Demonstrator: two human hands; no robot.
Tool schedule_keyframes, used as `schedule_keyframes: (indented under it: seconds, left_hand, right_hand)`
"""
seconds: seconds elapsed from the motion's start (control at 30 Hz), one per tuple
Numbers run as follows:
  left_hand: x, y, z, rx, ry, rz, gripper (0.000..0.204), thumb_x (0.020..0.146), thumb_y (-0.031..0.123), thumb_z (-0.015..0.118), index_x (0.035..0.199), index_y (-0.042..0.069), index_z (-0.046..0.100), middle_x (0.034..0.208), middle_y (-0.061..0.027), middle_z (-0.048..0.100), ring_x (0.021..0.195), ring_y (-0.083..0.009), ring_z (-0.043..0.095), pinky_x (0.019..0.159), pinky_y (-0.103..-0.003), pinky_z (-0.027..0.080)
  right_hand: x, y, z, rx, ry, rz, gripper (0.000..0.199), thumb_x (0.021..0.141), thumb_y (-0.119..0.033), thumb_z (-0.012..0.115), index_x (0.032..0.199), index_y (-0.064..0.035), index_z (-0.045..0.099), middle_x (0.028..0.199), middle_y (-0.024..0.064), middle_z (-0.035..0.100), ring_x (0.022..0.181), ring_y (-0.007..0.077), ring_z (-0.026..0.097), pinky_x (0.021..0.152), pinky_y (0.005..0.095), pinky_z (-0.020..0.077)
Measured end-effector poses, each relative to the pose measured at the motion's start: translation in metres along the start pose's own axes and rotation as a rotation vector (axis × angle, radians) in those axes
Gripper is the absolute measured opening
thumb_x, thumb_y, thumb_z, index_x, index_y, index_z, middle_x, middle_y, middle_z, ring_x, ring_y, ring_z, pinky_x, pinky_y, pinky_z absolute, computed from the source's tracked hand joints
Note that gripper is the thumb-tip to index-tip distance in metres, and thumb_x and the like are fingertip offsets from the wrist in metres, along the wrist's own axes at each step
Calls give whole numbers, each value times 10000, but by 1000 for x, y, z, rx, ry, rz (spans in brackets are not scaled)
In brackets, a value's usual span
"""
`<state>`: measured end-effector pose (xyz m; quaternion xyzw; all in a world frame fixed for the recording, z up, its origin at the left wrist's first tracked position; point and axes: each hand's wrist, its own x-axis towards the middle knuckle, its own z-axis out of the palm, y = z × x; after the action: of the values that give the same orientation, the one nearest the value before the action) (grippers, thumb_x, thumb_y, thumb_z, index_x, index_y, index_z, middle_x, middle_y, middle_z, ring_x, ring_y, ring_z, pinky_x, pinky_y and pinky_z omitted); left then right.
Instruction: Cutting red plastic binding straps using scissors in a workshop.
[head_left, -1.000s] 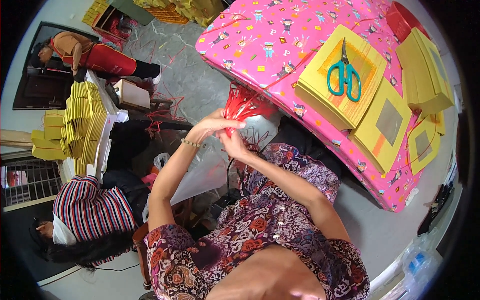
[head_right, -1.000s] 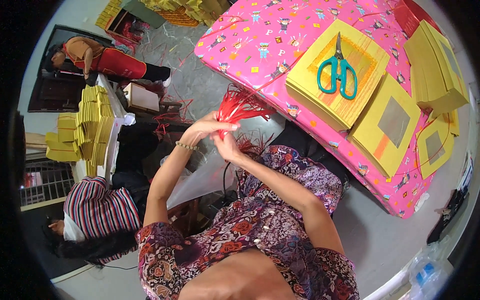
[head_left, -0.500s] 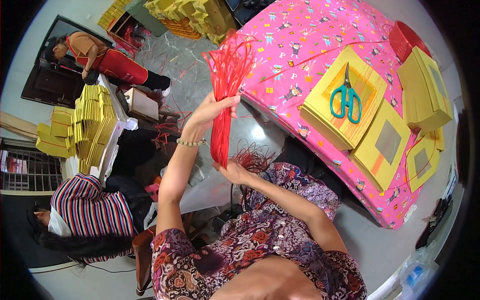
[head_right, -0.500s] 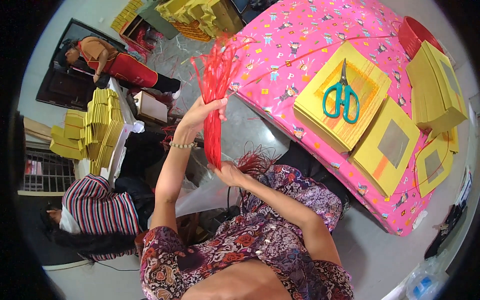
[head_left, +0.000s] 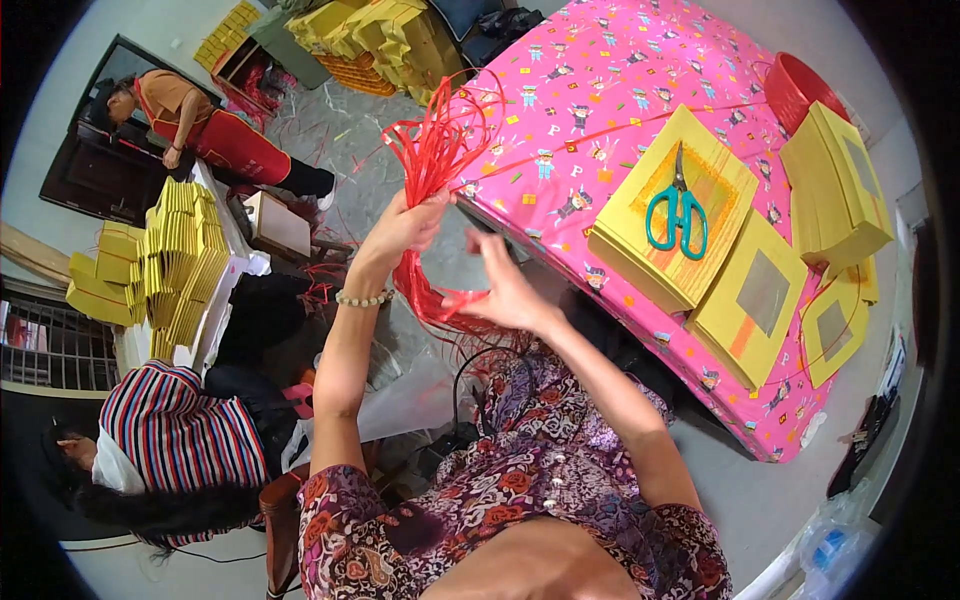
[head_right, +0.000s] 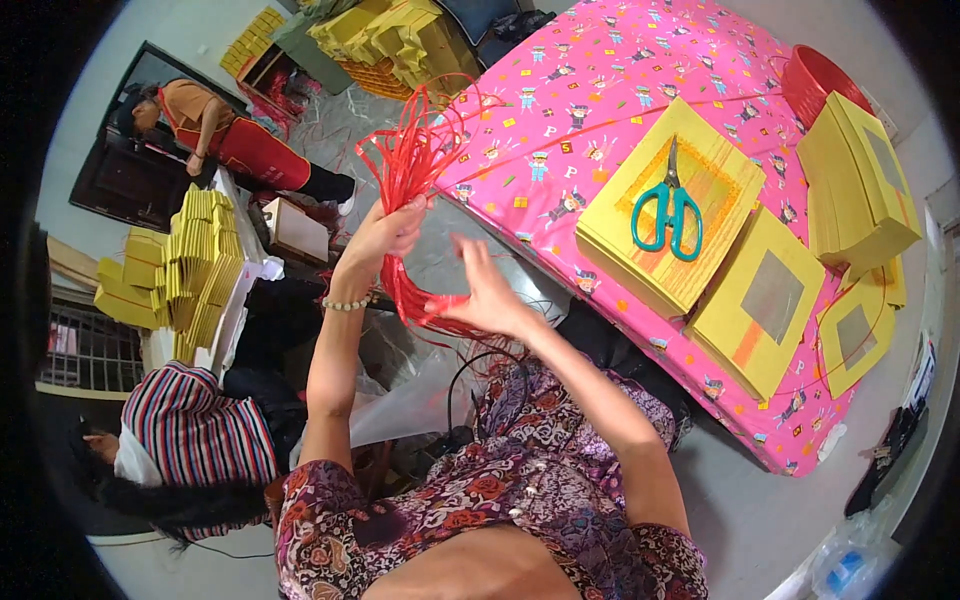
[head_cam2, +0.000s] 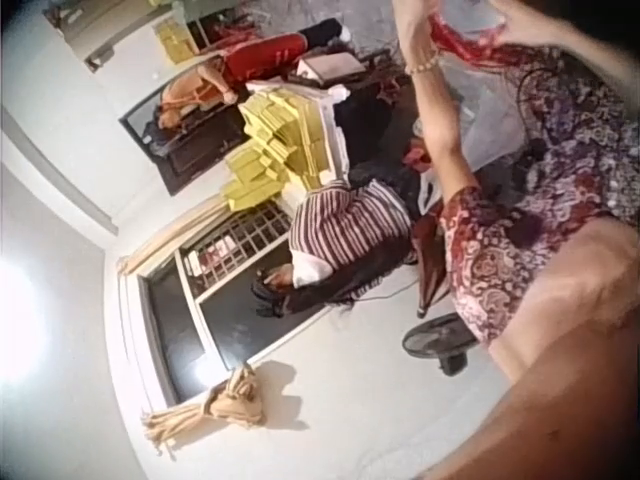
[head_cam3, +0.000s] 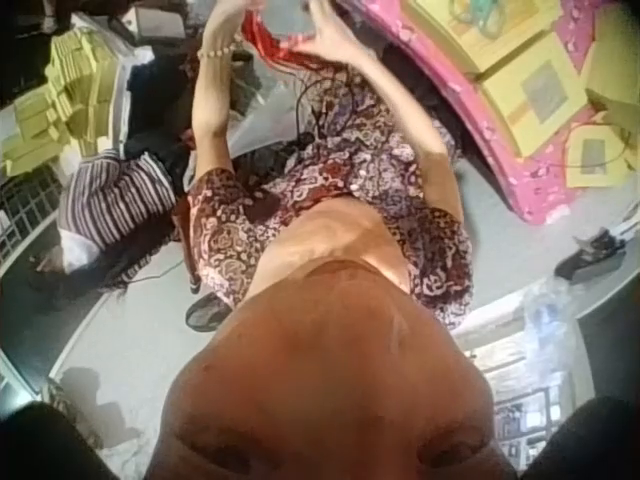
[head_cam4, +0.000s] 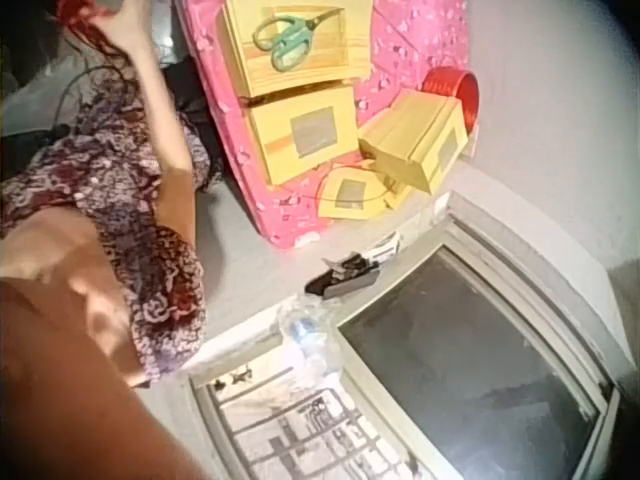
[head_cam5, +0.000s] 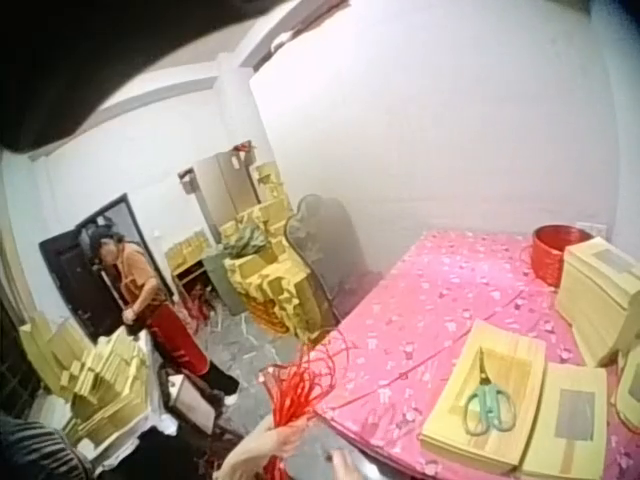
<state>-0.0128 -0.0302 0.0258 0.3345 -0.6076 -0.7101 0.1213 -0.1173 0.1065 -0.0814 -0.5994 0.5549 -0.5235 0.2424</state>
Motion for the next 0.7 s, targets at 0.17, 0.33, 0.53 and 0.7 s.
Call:
schedule_keyframes:
  seconds: [0.17,0.33,0.53,0.7]
  left_hand:
    - [-9,1,-13,-12,62,63,162,929,214,512,955,56,541,554,90,291,414,-22,233,388,-207,161]
    - [-15,1,-39,-75,89,156,191,915,222,538,971,40,533,553,81,308,407,-23,231,381,-205,166]
    - [-36,9,-38,-86,116,192,197,926,228,528,986,40,526,573,79,298,425,-25,256,396,-206,176]
    - [-31,-3,-29,-96,57,266,182,938,219,513,995,48,539,578,92,308,435,-24,272,402,-204,195]
  right_hand:
    - [23,-40,-71,-255,-42,14,766,657,-40,693,1316,-7,305,1103,193,410,1092,343,452,911,392,406]
    - [41,-63,-101,-549,123,54,630,687,-31,675,1233,4,362,1076,223,427,971,417,515,776,461,463]
    - [87,-18,-130,-883,449,46,268,793,-12,534,1051,23,466,964,220,448,808,379,572,655,472,484]
    - [110,-16,-134,-660,525,-76,143,841,-118,526,826,12,585,867,185,499,775,358,572,640,457,468]
